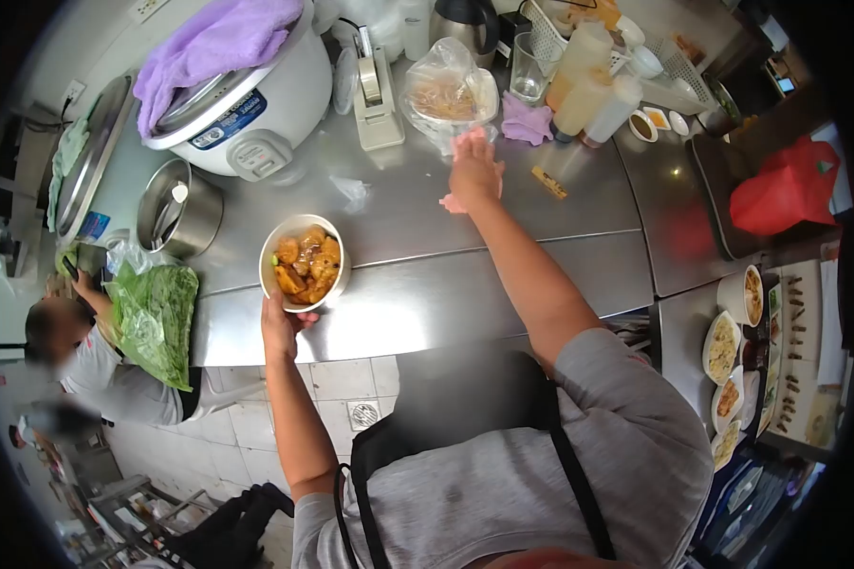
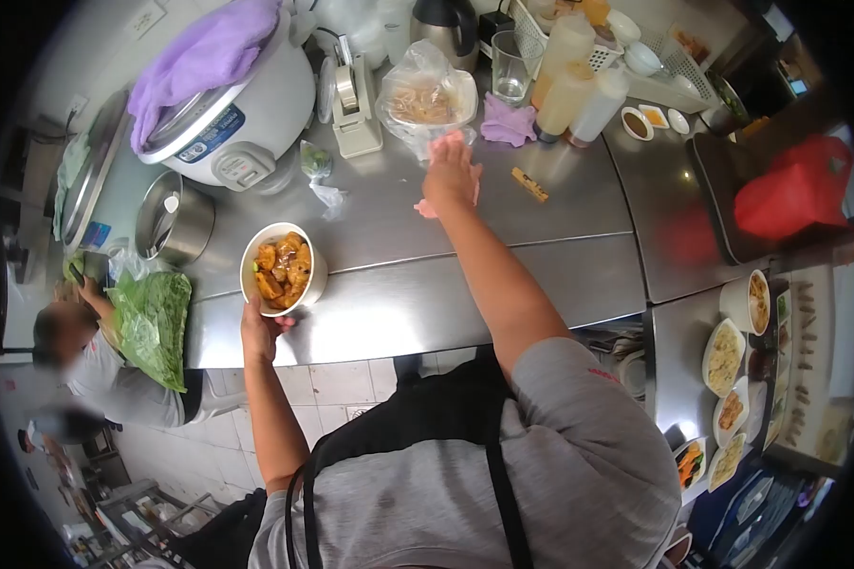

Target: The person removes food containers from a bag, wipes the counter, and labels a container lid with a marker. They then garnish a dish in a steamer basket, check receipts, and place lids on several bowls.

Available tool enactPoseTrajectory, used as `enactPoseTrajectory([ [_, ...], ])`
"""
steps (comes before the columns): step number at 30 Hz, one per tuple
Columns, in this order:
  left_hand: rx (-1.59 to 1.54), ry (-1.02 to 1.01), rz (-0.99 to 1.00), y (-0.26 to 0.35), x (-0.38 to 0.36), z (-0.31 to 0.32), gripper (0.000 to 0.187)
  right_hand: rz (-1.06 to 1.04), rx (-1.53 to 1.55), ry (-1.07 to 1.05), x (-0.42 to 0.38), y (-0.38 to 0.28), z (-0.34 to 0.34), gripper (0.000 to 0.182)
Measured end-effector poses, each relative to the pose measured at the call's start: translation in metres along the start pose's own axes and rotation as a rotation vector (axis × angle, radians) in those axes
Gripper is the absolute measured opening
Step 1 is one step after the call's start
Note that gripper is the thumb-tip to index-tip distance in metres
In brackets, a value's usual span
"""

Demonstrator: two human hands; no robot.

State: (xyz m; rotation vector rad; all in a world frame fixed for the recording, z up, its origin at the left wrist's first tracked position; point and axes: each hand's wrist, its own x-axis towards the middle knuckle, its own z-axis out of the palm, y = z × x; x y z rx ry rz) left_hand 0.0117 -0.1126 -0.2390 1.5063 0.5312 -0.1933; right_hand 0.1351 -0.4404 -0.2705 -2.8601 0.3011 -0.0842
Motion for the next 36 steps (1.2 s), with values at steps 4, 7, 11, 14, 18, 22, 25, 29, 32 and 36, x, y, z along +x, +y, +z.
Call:
enactPoseTrajectory([
  [4, -0.002, -0.078, 0.007, 0.004, 0.018, -0.020, 0.037, -0.551, -0.257, -0.217, -0.015, -0.017, 0.014, 0.063],
  [7, 0.041, -0.128, 0.010, 0.014, 0.032, -0.029, 0.038, -0.491, 0.193, -0.307, -0.089, -0.011, 0.014, 0.046],
  [11, 0.063, -0.204, 0.008, 0.022, 0.054, -0.040, 0.038, -0.506, 0.415, -0.782, -0.193, 0.033, -0.021, 0.025],
  [14, 0.072, -0.241, -0.001, 0.024, 0.064, -0.042, 0.037, 0.024, 1.110, -0.574, -0.199, 0.072, -0.062, 0.018],
  [18, 0.077, -0.274, -0.001, 0.024, 0.070, -0.038, 0.037, 0.261, 0.825, 0.039, -0.115, 0.100, -0.071, 0.024],
  [22, 0.059, -0.264, -0.012, 0.022, 0.067, -0.033, 0.037, 0.123, -0.168, 0.349, -0.067, 0.088, 0.005, 0.032],
  [25, 0.069, -0.246, -0.010, 0.026, 0.058, -0.023, 0.036, -0.114, -0.051, 0.216, -0.074, 0.049, 0.006, 0.037],
  [29, 0.056, -0.315, -0.038, 0.020, 0.063, -0.011, 0.032, -0.581, 0.356, 0.060, -0.140, -0.012, 0.022, 0.035],
  [32, 0.059, -0.331, -0.010, 0.015, 0.055, 0.005, 0.033, -0.707, 0.356, -0.058, -0.203, -0.031, 0.020, 0.028],
  [36, 0.050, -0.346, -0.016, 0.007, 0.033, 0.027, 0.034, -0.235, 0.681, -0.305, -0.199, 0.014, -0.020, 0.016],
])
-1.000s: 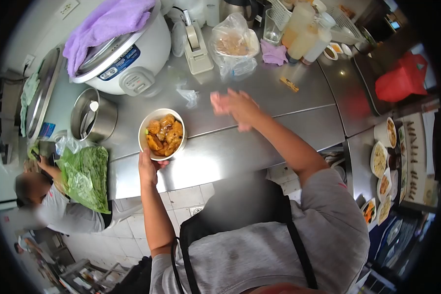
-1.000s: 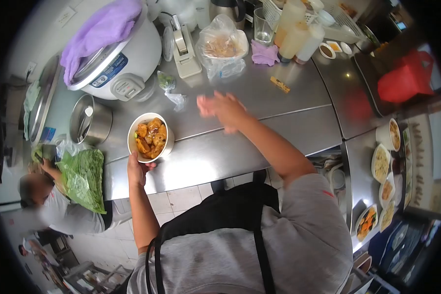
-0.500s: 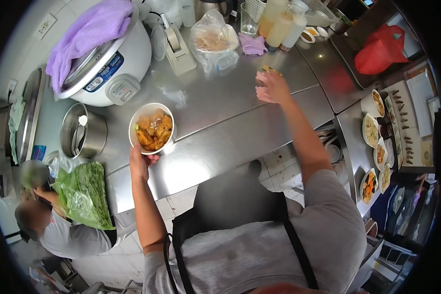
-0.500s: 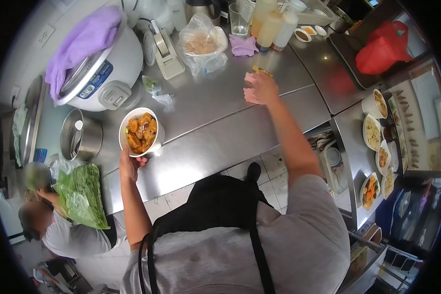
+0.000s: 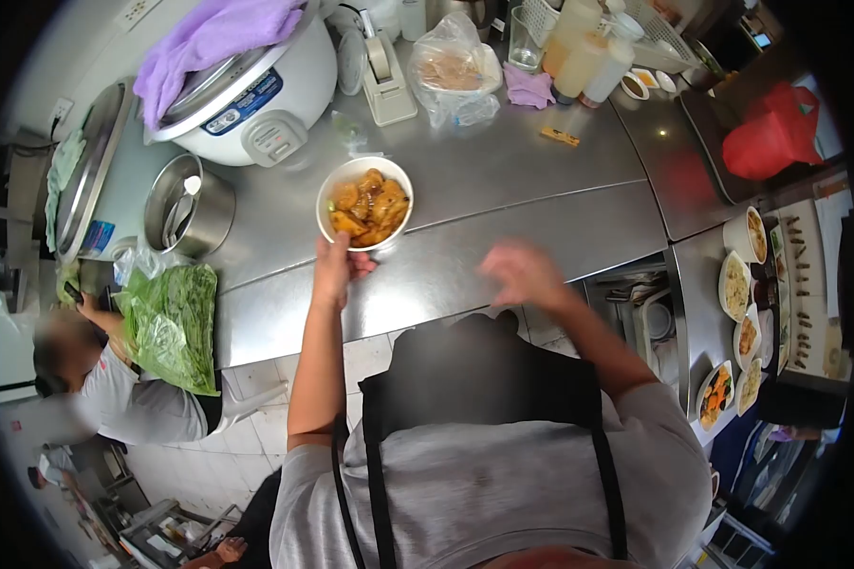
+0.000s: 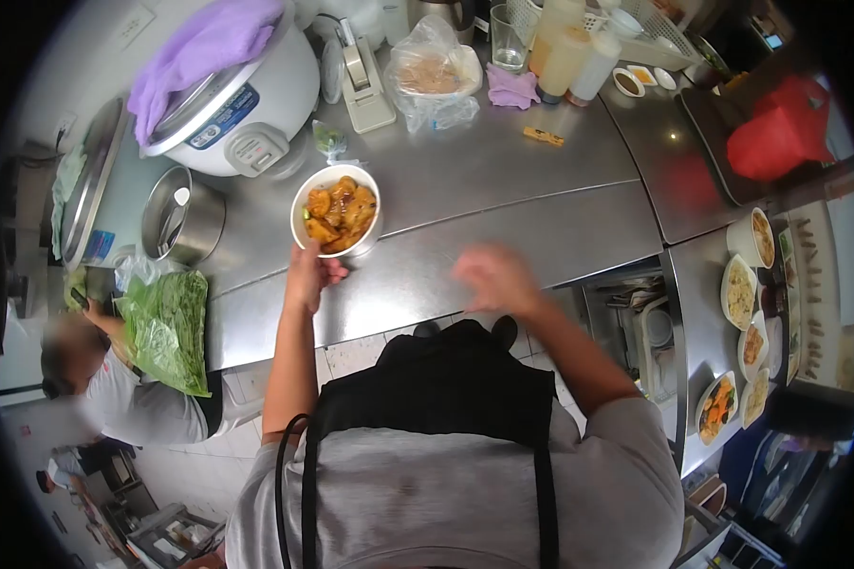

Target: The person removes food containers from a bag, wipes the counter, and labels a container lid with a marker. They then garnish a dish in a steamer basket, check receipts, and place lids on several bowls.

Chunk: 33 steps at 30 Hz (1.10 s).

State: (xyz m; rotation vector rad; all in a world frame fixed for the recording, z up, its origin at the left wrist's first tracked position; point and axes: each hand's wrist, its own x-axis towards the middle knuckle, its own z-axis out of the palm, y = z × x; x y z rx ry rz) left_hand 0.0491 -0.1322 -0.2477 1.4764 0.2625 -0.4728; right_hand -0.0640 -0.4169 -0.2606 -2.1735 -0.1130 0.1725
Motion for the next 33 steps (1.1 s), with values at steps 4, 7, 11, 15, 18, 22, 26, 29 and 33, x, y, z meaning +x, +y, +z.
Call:
enactPoseTrajectory([
  [4, 0.116, -0.010, -0.123, 0.002, -0.026, 0.022, 0.040, -0.059, -0.186, 0.690, 0.016, 0.022, -0.075, 0.019],
  [7, 0.343, 0.153, 0.132, 0.006, -0.012, 0.009, 0.043, 0.014, -0.545, 0.607, 0.025, 0.034, -0.100, 0.022],
  [11, 0.496, 0.118, 0.413, 0.031, 0.038, 0.002, 0.046, 0.186, -0.799, 0.534, 0.038, 0.019, -0.086, 0.022],
  [15, 0.538, -0.063, 0.343, 0.047, 0.072, 0.022, 0.041, 0.179, 0.055, 0.225, 0.073, 0.018, -0.063, 0.030],
  [18, 0.191, -0.191, 0.106, 0.046, 0.077, 0.034, 0.048, 0.312, 0.661, -0.090, 0.070, -0.023, -0.019, 0.058],
  [22, -0.114, -0.278, 0.054, 0.030, 0.038, 0.044, 0.050, 0.051, 0.960, -0.213, 0.074, -0.078, 0.001, 0.077],
  [26, -0.191, -0.123, 0.304, 0.003, 0.006, 0.062, 0.045, 0.098, 0.951, -0.075, 0.081, -0.074, -0.009, 0.082],
  [29, 0.014, -0.127, 0.102, 0.011, 0.011, 0.063, 0.040, 0.349, 1.027, -0.073, 0.097, -0.072, -0.014, 0.080],
  [33, -0.283, -0.133, 0.235, 0.016, 0.003, 0.069, 0.036, 0.136, 0.834, -0.067, 0.081, -0.098, -0.018, 0.081],
])
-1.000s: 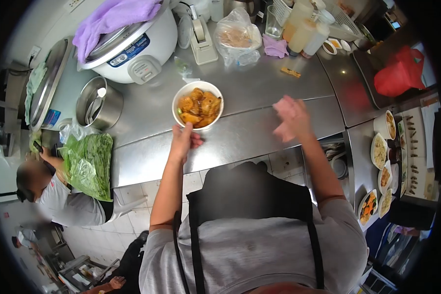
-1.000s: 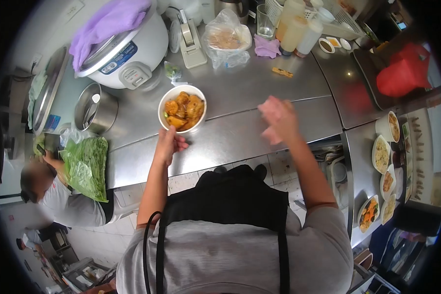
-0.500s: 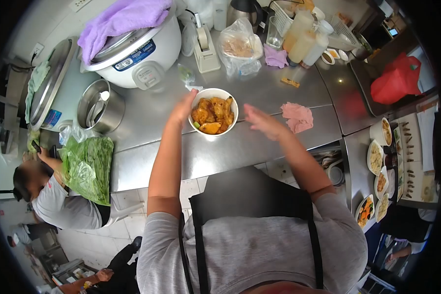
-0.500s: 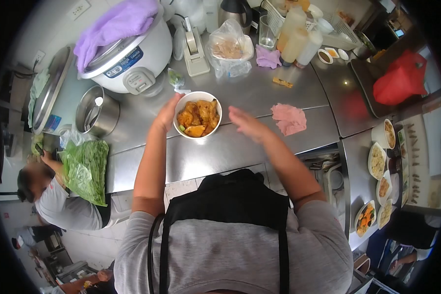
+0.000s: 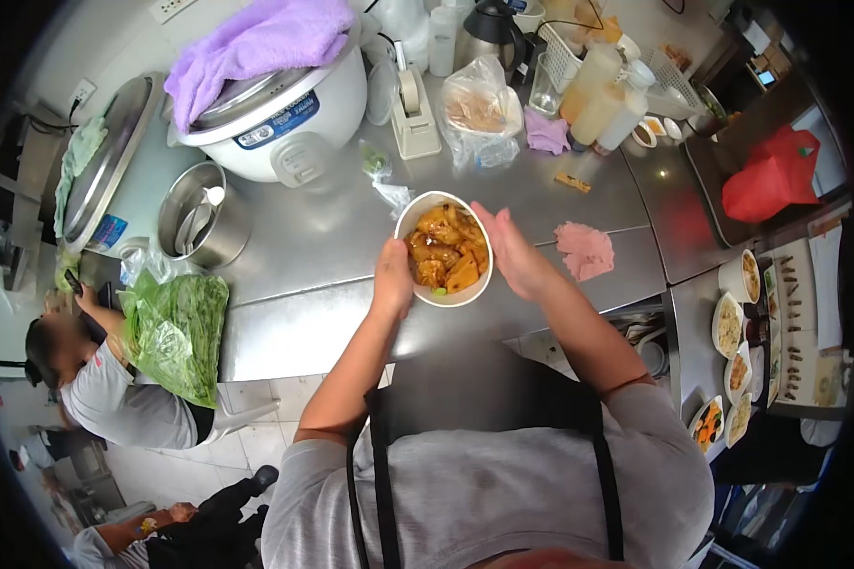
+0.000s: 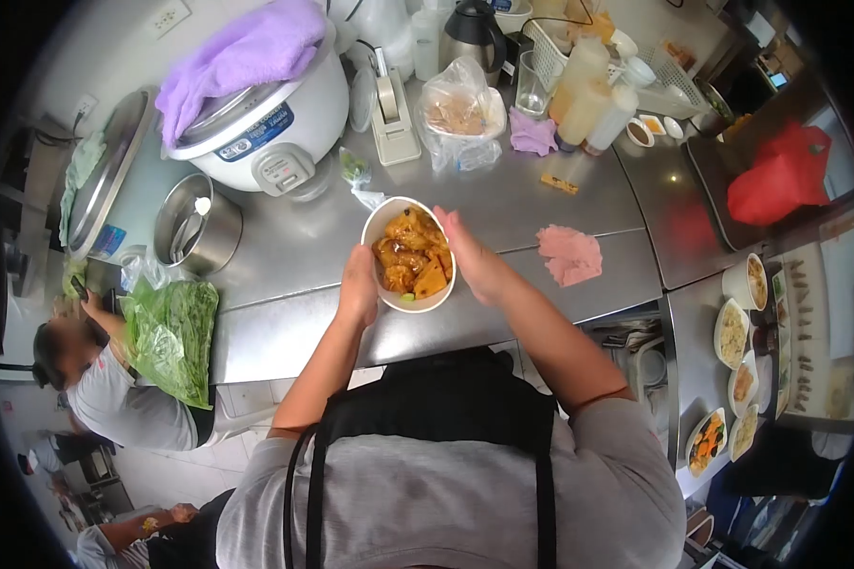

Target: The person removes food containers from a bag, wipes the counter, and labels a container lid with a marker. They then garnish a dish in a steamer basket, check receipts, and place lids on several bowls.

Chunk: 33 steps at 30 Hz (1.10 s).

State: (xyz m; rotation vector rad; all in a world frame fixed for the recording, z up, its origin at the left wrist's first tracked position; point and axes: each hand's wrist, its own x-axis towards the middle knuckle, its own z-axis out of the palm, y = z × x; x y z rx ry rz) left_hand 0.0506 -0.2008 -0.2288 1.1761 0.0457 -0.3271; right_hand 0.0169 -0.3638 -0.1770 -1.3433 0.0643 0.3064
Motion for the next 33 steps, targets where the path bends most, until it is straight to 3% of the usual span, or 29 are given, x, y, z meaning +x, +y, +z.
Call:
enactPoseTrajectory([
  [2, 0.176, -0.017, -0.062, -0.011, 0.001, -0.007, 0.036, 0.054, 0.103, 0.049, 0.007, 0.020, -0.009, 0.081],
  [4, 0.407, -0.083, 0.011, -0.005, 0.015, 0.001, 0.036, 0.039, 0.135, 0.115, 0.017, 0.011, -0.018, 0.082],
  [5, 0.180, -0.057, 0.048, -0.009, 0.019, 0.008, 0.036, 0.037, 0.115, 0.144, 0.013, 0.002, -0.017, 0.084],
  [8, 0.230, -0.076, -0.017, -0.007, 0.022, 0.008, 0.033, 0.088, 0.284, 0.087, 0.013, 0.001, -0.036, 0.086],
  [11, 0.467, -0.177, -0.378, 0.006, 0.022, 0.004, 0.036, 0.164, 0.325, 0.186, 0.011, 0.018, -0.064, 0.081],
  [13, 0.476, -0.132, -0.343, 0.003, 0.026, -0.001, 0.037, 0.006, -0.284, 0.484, -0.018, 0.002, -0.087, 0.072],
  [16, 0.522, -0.091, -0.125, -0.011, 0.047, -0.017, 0.036, 0.080, -1.317, 1.024, -0.057, 0.045, -0.207, 0.043],
  [18, 0.533, -0.114, -0.008, -0.013, 0.060, -0.013, 0.034, 0.449, -1.500, 1.064, -0.079, 0.069, -0.234, 0.034],
  [21, 0.571, -0.166, 0.070, -0.003, 0.063, 0.009, 0.024, 0.428, -1.045, 0.831, -0.078, 0.069, -0.226, 0.025],
  [24, 0.676, -0.192, 0.104, -0.005, 0.065, 0.019, 0.022, 0.056, -0.914, 0.817, -0.058, 0.048, -0.190, 0.019],
  [26, 0.664, -0.174, 0.136, -0.011, 0.069, 0.018, 0.021, -0.289, -1.080, 0.713, -0.041, 0.032, -0.165, 0.016],
  [28, 0.673, -0.169, 0.161, -0.014, 0.070, 0.018, 0.020, -0.255, -0.966, 0.602, -0.023, 0.013, -0.136, 0.013],
  [31, 0.703, -0.164, 0.167, -0.012, 0.068, 0.019, 0.019, -0.514, -0.752, 0.373, 0.011, 0.021, -0.123, 0.012],
  [33, 0.701, -0.153, 0.133, -0.005, 0.064, 0.021, 0.019, -0.262, -0.541, 0.200, 0.026, 0.024, -0.114, 0.011],
])
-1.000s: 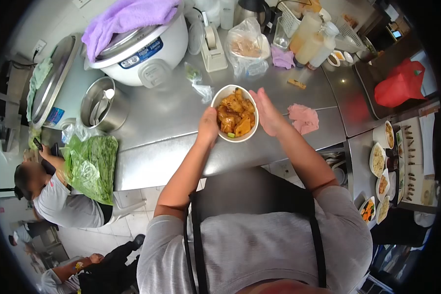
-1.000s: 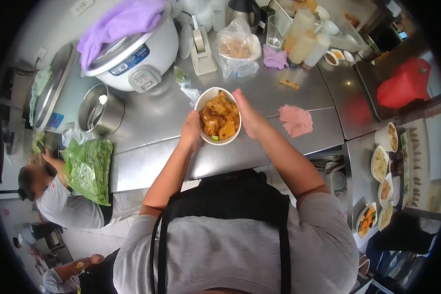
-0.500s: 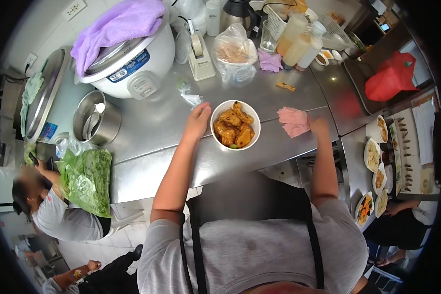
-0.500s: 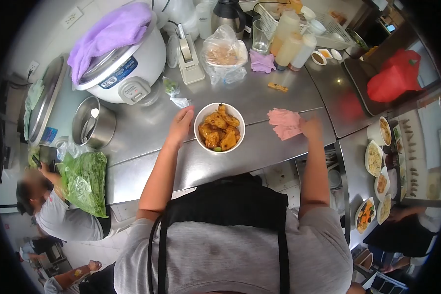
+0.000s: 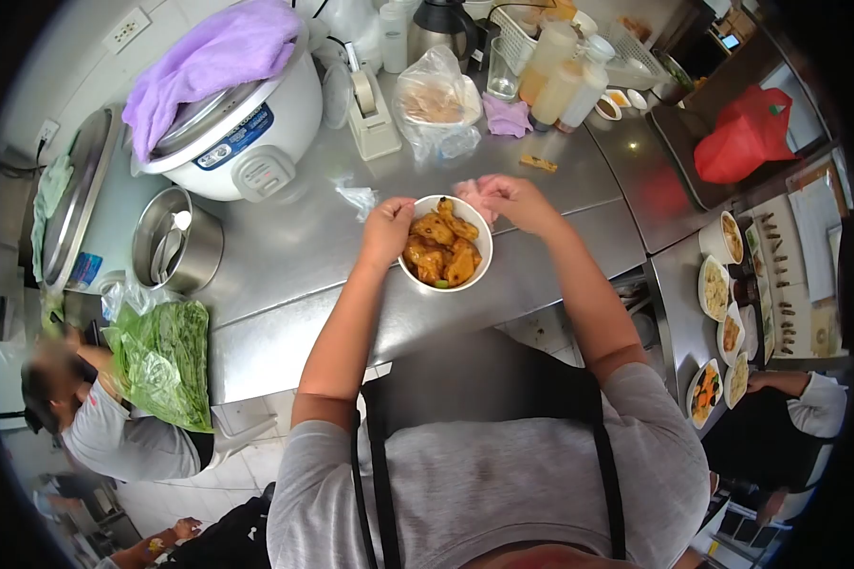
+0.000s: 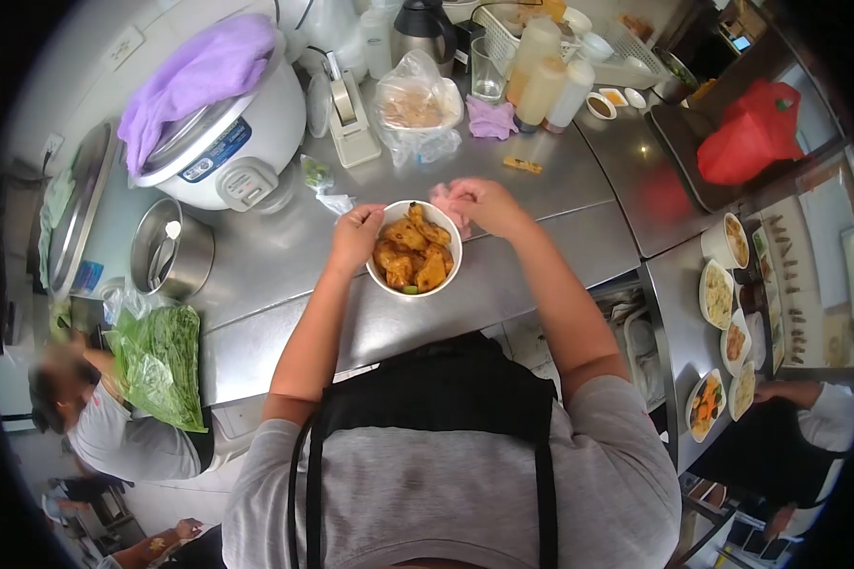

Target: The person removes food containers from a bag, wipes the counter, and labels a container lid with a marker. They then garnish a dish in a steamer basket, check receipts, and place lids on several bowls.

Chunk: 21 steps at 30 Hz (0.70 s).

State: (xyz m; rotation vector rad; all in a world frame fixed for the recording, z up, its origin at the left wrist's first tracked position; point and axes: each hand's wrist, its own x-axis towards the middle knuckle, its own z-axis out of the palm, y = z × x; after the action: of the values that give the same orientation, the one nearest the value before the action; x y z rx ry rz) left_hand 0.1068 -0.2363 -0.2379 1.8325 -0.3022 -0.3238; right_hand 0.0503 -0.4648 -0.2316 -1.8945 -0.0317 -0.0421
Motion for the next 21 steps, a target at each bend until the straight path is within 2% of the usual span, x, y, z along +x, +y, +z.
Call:
enactPoseTrajectory([
  [1, -0.006, 0.003, 0.006, 0.000, 0.000, 0.000, 0.019, 0.111, 0.107, -0.107, 0.004, -0.002, 0.006, 0.011],
  [2, -0.012, 0.007, 0.011, -0.001, -0.001, 0.000, 0.019, 0.154, 0.078, -0.143, 0.007, -0.004, 0.012, 0.012],
  [5, -0.017, -0.002, 0.039, -0.006, 0.001, 0.001, 0.020, 0.233, -0.044, -0.128, 0.012, -0.028, 0.019, 0.012],
  [8, -0.009, -0.015, 0.051, -0.007, 0.002, -0.001, 0.020, -0.267, -0.445, -0.043, 0.027, -0.018, 0.037, 0.010],
  [11, 0.026, -0.008, 0.042, -0.007, 0.001, 0.000, 0.020, 0.039, 0.052, -0.152, 0.038, -0.026, 0.044, 0.011],
  [14, 0.022, 0.002, 0.004, -0.009, 0.001, 0.002, 0.020, 0.017, 0.173, -0.045, 0.048, -0.036, 0.023, 0.013],
  [17, 0.003, 0.004, -0.004, -0.010, 0.001, 0.002, 0.019, -0.141, -0.286, -0.112, 0.056, -0.035, 0.003, 0.015],
  [20, 0.001, -0.002, 0.013, -0.009, 0.002, 0.002, 0.019, -0.320, -0.585, -0.301, 0.064, -0.040, 0.015, 0.015],
  [21, 0.004, -0.006, 0.018, -0.009, 0.002, 0.002, 0.019, -0.184, -0.558, -0.374, 0.066, -0.043, 0.024, 0.014],
])
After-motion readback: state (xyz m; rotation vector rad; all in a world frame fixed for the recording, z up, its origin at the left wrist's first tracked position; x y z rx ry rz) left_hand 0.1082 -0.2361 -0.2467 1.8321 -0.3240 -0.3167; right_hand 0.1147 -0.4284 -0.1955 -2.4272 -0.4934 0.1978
